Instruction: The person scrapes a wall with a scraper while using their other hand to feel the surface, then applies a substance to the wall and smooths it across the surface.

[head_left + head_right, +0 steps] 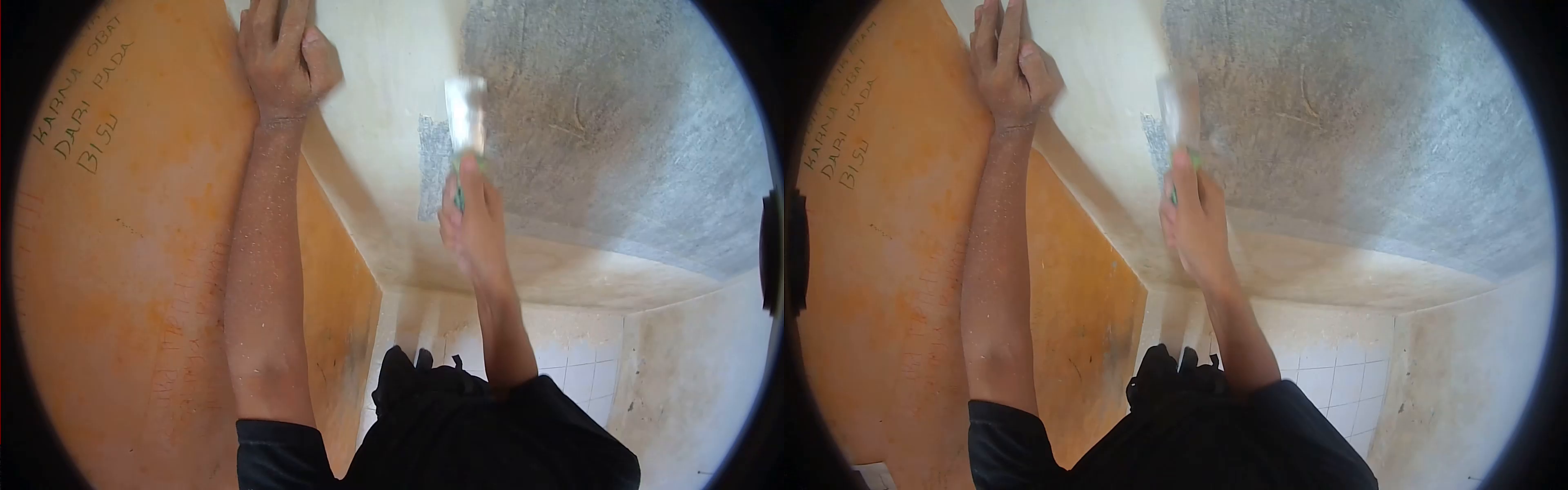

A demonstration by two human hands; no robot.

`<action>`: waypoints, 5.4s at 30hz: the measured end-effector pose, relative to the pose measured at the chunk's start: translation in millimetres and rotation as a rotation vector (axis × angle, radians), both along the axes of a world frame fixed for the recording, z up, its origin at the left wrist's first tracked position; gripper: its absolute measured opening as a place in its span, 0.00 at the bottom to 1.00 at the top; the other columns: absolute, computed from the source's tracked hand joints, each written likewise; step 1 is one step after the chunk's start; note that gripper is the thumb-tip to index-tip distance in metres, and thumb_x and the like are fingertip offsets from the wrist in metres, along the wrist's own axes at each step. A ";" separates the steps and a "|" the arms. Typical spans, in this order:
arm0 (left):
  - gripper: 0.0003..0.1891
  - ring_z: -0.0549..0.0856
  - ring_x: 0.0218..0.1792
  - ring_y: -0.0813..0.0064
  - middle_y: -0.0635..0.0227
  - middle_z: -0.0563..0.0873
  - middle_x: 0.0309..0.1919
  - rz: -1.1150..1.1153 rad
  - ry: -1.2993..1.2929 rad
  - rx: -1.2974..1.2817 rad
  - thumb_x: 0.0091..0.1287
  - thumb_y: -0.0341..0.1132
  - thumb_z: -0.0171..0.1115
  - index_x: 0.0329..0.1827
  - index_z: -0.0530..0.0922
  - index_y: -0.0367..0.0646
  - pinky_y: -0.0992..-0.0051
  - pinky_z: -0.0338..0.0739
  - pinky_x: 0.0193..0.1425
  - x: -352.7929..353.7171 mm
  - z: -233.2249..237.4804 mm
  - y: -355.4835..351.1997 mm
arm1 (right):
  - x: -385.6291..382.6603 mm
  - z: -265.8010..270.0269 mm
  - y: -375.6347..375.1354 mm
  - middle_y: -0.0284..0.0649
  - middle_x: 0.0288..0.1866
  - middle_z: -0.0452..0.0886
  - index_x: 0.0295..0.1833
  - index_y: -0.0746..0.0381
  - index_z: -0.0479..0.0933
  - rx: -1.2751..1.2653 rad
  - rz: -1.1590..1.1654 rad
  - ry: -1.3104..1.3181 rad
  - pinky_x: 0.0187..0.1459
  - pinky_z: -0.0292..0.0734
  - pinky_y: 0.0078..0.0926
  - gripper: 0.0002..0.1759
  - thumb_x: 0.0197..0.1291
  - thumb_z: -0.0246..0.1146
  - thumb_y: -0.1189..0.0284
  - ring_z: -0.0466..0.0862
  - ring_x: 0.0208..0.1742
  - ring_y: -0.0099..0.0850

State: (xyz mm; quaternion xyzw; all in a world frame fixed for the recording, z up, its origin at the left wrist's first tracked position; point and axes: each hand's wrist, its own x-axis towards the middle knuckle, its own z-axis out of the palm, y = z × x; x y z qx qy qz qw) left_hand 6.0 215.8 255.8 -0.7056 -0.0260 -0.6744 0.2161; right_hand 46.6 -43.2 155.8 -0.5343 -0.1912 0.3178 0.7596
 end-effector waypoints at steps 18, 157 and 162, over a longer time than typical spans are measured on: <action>0.28 0.65 0.73 0.41 0.41 0.67 0.72 -0.053 -0.031 0.072 0.65 0.27 0.42 0.70 0.72 0.31 0.46 0.58 0.75 0.0 -1.7 3.7 | -16.3 -31.3 -4.3 0.24 0.18 0.59 0.30 0.54 0.65 -0.062 0.015 0.069 0.13 0.48 0.15 0.26 0.73 0.53 0.44 0.56 0.13 0.13; 0.26 0.67 0.72 0.48 0.47 0.71 0.69 -0.158 -0.099 0.071 0.69 0.34 0.45 0.68 0.75 0.37 0.52 0.60 0.75 4.5 -31.9 2.1 | -10.1 -42.0 2.7 0.23 0.16 0.58 0.25 0.53 0.62 -0.063 0.055 0.150 0.13 0.46 0.17 0.29 0.71 0.56 0.44 0.55 0.12 0.14; 0.26 0.66 0.72 0.48 0.47 0.71 0.69 -0.120 -0.078 0.033 0.69 0.34 0.45 0.68 0.75 0.37 0.52 0.60 0.76 2.4 -34.2 -0.9 | -9.9 -39.9 0.9 0.23 0.16 0.58 0.26 0.52 0.63 -0.027 0.061 0.122 0.13 0.46 0.17 0.28 0.72 0.56 0.44 0.55 0.12 0.14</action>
